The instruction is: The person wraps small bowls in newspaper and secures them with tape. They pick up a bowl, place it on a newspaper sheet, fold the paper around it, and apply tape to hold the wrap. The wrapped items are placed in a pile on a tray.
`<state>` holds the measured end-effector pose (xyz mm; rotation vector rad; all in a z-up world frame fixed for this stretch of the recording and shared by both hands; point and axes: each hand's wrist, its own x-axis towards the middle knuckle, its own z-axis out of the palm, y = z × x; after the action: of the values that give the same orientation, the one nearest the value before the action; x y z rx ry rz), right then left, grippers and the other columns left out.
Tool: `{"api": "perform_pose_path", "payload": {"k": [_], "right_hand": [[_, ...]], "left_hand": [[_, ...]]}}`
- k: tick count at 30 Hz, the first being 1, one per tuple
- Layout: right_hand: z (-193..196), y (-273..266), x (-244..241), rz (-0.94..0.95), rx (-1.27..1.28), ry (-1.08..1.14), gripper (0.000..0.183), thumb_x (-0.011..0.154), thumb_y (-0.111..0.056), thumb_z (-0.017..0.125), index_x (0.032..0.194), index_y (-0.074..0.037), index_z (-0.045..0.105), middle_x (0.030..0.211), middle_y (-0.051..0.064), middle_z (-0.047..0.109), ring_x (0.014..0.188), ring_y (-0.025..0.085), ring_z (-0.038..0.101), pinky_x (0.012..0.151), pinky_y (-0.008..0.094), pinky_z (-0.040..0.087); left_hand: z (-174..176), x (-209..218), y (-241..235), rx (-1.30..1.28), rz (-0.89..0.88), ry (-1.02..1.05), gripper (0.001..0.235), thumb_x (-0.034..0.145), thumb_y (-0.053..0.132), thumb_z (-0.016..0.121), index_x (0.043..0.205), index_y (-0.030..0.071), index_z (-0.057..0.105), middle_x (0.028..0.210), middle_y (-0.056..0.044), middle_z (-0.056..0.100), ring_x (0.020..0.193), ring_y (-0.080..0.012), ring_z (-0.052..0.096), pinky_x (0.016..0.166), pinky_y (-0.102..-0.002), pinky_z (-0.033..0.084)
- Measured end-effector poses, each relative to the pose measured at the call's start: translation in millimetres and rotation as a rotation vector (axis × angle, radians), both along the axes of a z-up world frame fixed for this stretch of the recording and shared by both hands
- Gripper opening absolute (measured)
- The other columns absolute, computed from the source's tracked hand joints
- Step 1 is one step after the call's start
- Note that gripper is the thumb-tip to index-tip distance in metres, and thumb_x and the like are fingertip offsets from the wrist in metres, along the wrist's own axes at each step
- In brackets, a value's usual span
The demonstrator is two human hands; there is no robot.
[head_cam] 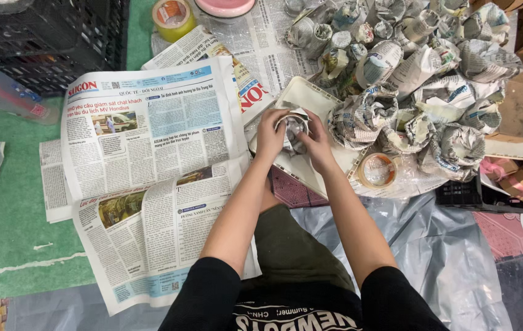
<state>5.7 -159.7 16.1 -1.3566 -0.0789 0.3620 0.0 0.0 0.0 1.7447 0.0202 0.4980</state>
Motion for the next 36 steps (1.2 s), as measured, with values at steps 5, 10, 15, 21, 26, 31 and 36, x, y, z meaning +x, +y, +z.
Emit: {"api": "perform_pose_path", "payload": {"k": [5, 10, 15, 21, 26, 31, 36], "right_hand": [[-10.3, 2.9, 1.2, 0.038, -0.156, -0.48, 0.071, 0.098, 0.007, 0.057, 0.163, -0.011, 0.035, 0.157, 0.011, 0.046, 0.144, 0.022, 0.043, 0.118, 0.033, 0.037], [-29.1, 11.9, -5.0, -0.092, -0.204, -0.447, 0.056, 0.099, 0.007, 0.052, 0.152, -0.008, 0.051, 0.146, 0.01, 0.057, 0.129, 0.019, 0.057, 0.105, 0.031, 0.048], [-23.8, 18.2, -12.4, -0.192, -0.229, -0.592, 0.054, 0.101, 0.009, 0.061, 0.152, -0.005, 0.05, 0.151, 0.014, 0.054, 0.14, 0.024, 0.051, 0.116, 0.034, 0.041], [7.6, 17.1, -13.2, -0.291, -0.563, -0.774, 0.056, 0.088, 0.008, 0.072, 0.14, 0.0, 0.055, 0.14, 0.021, 0.058, 0.135, 0.032, 0.053, 0.114, 0.039, 0.04], [18.7, 24.3, -2.2, -0.117, -0.154, -0.542, 0.059, 0.091, 0.011, 0.055, 0.146, -0.008, 0.042, 0.133, 0.015, 0.072, 0.14, 0.03, 0.058, 0.117, 0.036, 0.045], [27.0, 12.0, -13.5, 0.015, -0.573, -0.734, 0.043, 0.084, 0.013, 0.062, 0.122, -0.005, 0.067, 0.148, 0.017, 0.061, 0.139, 0.032, 0.061, 0.11, 0.04, 0.053], [27.2, 0.6, -24.9, 0.081, -0.836, -1.008, 0.037, 0.088, -0.01, 0.069, 0.124, -0.003, 0.066, 0.149, 0.023, 0.05, 0.143, 0.041, 0.046, 0.113, 0.047, 0.045]], "left_hand": [[14.2, -6.6, 1.8, 0.073, 0.048, -0.006, 0.036, 0.084, -0.008, 0.067, 0.116, 0.007, 0.074, 0.117, -0.013, 0.068, 0.112, -0.0326, 0.068, 0.098, -0.038, 0.053], [16.3, -5.0, 0.0, 0.107, 0.022, 0.06, 0.048, 0.087, -0.009, 0.063, 0.131, 0.01, 0.059, 0.128, -0.016, 0.064, 0.12, -0.0329, 0.066, 0.1, -0.039, 0.054], [3.5, 0.5, -1.2, 0.064, -0.04, 0.1, 0.065, 0.088, -0.01, 0.061, 0.146, 0.013, 0.043, 0.137, -0.019, 0.063, 0.127, -0.0341, 0.064, 0.102, -0.041, 0.053], [-14.4, 8.2, 1.6, 0.071, -0.064, 0.147, 0.06, 0.087, -0.01, 0.061, 0.142, 0.011, 0.05, 0.132, -0.016, 0.069, 0.126, -0.0326, 0.066, 0.104, -0.04, 0.051], [-21.3, 9.5, 0.9, 0.054, -0.007, 0.21, 0.06, 0.087, -0.011, 0.061, 0.142, 0.012, 0.052, 0.132, -0.016, 0.067, 0.125, -0.0317, 0.065, 0.103, -0.039, 0.052], [-25.2, 10.7, 2.1, -0.064, 0.04, 0.169, 0.057, 0.073, -0.018, 0.059, 0.125, 0.006, 0.055, 0.117, -0.015, 0.069, 0.113, -0.0272, 0.069, 0.095, -0.035, 0.055], [-36.3, 13.6, 1.2, -0.18, 0.089, 0.177, 0.036, 0.077, -0.013, 0.068, 0.105, 0.003, 0.052, 0.099, -0.009, 0.068, 0.097, -0.0199, 0.072, 0.085, -0.031, 0.057]]}}
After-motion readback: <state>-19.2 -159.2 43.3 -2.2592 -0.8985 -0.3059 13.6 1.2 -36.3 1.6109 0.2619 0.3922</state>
